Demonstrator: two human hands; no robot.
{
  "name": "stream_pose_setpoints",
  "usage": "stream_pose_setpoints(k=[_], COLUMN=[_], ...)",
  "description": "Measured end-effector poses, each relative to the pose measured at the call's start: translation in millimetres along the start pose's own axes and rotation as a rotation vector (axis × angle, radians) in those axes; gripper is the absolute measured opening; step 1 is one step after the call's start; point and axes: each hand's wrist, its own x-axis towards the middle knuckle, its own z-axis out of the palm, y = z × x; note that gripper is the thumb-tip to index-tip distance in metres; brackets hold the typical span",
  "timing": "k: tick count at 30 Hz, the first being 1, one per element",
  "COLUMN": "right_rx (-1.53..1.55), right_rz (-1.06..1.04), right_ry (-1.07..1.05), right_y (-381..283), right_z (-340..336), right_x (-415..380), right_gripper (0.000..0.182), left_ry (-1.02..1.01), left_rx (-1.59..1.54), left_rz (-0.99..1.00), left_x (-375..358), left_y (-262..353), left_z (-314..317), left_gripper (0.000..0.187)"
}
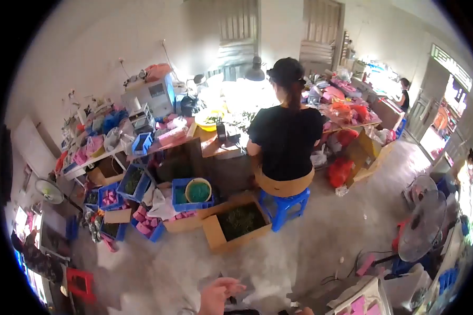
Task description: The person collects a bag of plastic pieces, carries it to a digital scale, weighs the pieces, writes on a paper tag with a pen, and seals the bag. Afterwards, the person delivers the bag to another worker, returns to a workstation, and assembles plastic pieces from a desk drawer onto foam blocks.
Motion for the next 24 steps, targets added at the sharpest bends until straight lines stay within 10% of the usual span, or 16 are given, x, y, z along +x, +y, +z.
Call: stream_pose_setpoints(k=[4, 19, 24], right_rx=[-0.317, -1.089, -0.682], right_rz=[-0.060, 0.173, -0.039], right_ry=[0.290, 0.559, 0.702], right_y=[-96.6, -262.3, -374.4], right_z=[25.0, -160.7, -286.8], right_x=[-53.6, -89.3, -52.4], right_gripper=[0.031, 0.020, 0.020], left_ry=[-0.144, -0.476, -0.559], left_rx=[-0.068, -0.150, -0.161], left_rz=[-0.559, -0.534, -0.593], left_x=[97.6, 355.9, 428.6], left_y=[9.2, -62.1, -88.7], left_z=[46.2, 339.3, 445.5], left_gripper=[0.034, 0.026, 0.027])
